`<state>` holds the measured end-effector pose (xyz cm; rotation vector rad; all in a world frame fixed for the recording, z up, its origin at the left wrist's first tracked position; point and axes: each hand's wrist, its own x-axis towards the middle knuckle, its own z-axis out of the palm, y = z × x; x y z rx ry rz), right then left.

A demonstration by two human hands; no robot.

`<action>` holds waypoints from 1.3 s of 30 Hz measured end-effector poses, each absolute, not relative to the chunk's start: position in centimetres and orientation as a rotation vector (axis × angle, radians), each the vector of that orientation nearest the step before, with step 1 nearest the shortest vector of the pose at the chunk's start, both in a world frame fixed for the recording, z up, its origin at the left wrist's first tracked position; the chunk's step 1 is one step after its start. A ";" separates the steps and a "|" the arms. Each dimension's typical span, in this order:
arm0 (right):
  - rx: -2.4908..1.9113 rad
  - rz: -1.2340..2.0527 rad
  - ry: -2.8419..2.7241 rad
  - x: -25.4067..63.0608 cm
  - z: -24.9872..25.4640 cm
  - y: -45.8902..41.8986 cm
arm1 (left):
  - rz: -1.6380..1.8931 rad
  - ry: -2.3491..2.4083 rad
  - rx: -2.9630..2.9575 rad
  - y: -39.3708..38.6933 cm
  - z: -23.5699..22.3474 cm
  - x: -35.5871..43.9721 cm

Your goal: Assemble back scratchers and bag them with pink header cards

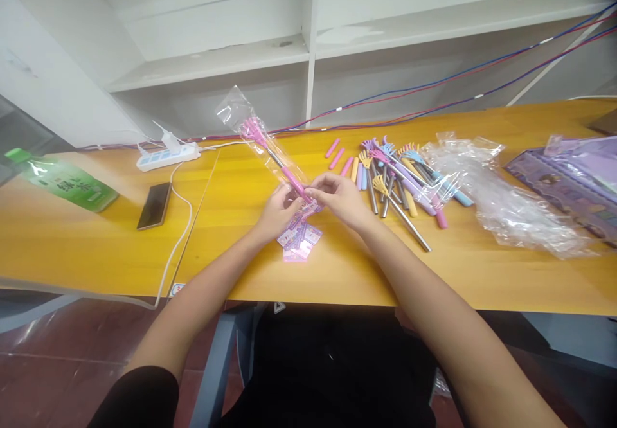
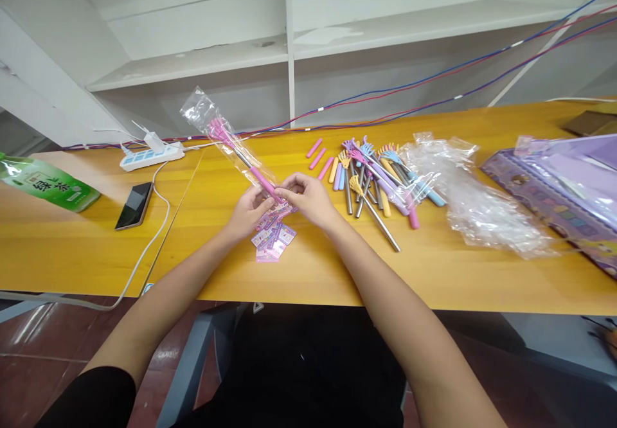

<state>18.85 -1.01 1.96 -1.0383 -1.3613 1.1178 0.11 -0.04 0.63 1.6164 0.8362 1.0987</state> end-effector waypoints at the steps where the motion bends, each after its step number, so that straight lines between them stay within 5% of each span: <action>1: -1.032 1.120 -1.353 18.9 2.0 -1.0 | 1.096 0.828 1.605 -0.1 0.7 0.1; 39: -1.015 1.369 -1.241 19.5 2.1 -1.2 | 0.996 0.681 1.436 0.5 0.8 0.0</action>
